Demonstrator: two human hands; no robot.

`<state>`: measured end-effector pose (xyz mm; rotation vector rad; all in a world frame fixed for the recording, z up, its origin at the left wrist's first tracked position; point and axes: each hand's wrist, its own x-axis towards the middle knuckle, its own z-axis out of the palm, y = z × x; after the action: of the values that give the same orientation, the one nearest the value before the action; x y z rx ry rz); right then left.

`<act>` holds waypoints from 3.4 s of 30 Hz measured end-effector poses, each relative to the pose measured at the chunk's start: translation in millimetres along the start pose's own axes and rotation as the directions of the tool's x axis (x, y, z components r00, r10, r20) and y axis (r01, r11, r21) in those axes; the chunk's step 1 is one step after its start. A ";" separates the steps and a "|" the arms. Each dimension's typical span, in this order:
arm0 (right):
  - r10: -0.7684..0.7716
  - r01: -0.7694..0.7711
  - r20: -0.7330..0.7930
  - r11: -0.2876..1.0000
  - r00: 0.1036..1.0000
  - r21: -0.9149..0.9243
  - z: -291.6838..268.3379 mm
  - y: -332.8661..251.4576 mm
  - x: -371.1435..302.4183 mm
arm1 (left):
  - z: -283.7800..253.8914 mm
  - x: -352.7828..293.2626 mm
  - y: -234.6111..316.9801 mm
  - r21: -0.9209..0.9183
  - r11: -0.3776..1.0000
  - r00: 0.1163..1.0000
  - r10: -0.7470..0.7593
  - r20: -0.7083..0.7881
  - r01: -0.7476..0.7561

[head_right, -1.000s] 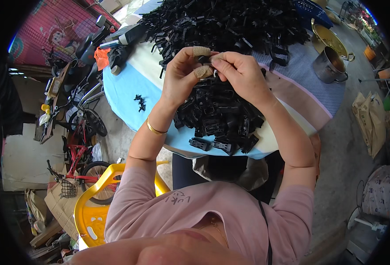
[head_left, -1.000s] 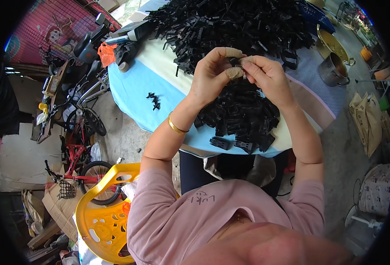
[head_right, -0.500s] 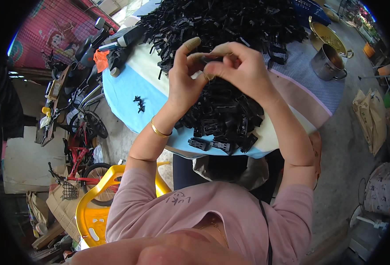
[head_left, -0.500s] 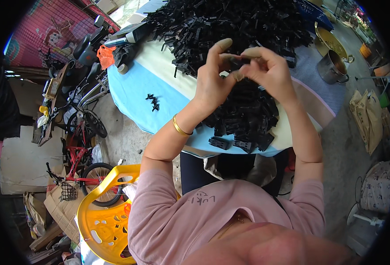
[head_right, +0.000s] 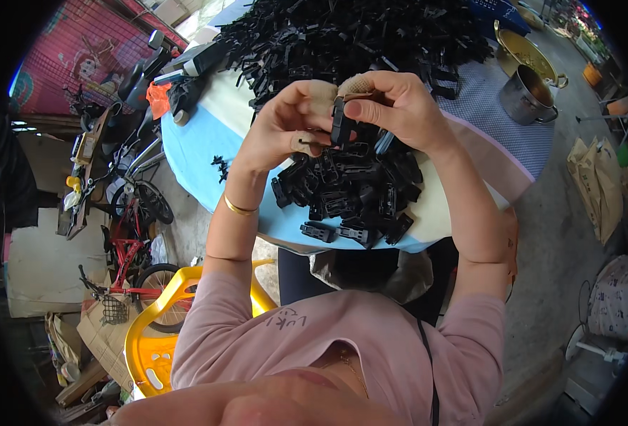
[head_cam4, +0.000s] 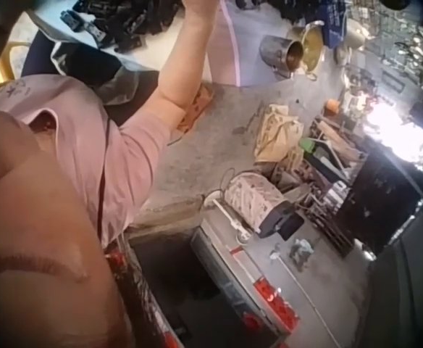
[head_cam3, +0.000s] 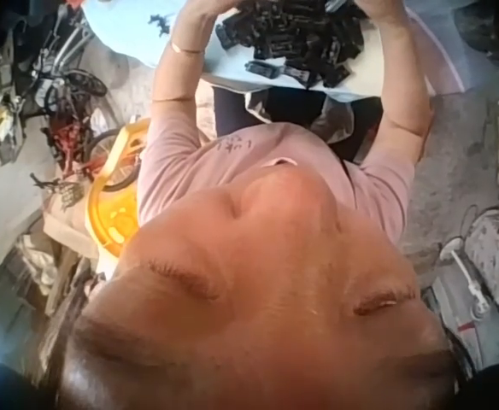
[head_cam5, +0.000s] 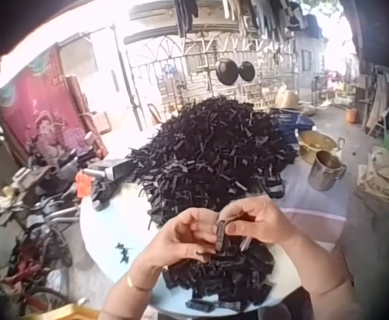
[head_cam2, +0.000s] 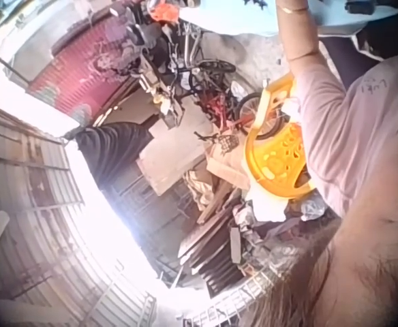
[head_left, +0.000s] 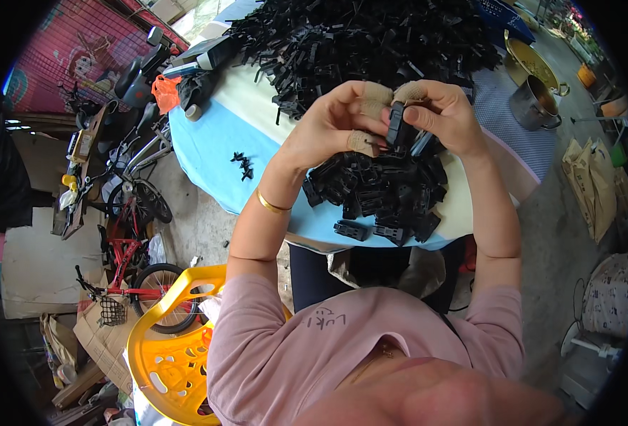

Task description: Manually assembling small black plastic components at a workbench.

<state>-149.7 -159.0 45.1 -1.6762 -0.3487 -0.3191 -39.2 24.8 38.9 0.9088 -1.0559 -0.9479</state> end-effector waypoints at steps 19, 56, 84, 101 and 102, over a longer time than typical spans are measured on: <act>-0.046 -0.006 -0.237 0.977 0.970 -0.211 19.2 -3.8 -1.0 | 14.6 4.5 -19.8 0.243 0.969 0.903 0.138 -0.406 -0.039; -0.055 -0.510 -0.602 0.475 0.796 -0.717 -126.4 54.7 -8.8 | 28.9 10.6 -19.2 0.789 0.603 0.971 0.238 -0.033 -0.121; 0.109 -0.150 -0.264 0.978 0.958 -0.143 24.0 24.7 9.3 | 0.8 15.2 -30.1 0.287 0.934 0.915 0.294 -0.278 -0.213; -0.073 -0.033 -0.262 0.924 0.962 -0.380 31.7 12.7 5.1 | 9.5 11.8 -33.2 0.435 0.893 0.802 0.341 -0.490 -0.114; -0.082 -0.034 -0.266 0.914 0.960 -0.405 31.7 12.2 4.7 | 12.2 11.7 -34.1 0.436 0.893 0.802 0.341 -0.490 -0.114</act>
<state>-140.2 -128.8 31.8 -2.0027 -0.0925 -0.6767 -54.7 1.1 13.5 1.2542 -0.8232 -0.2204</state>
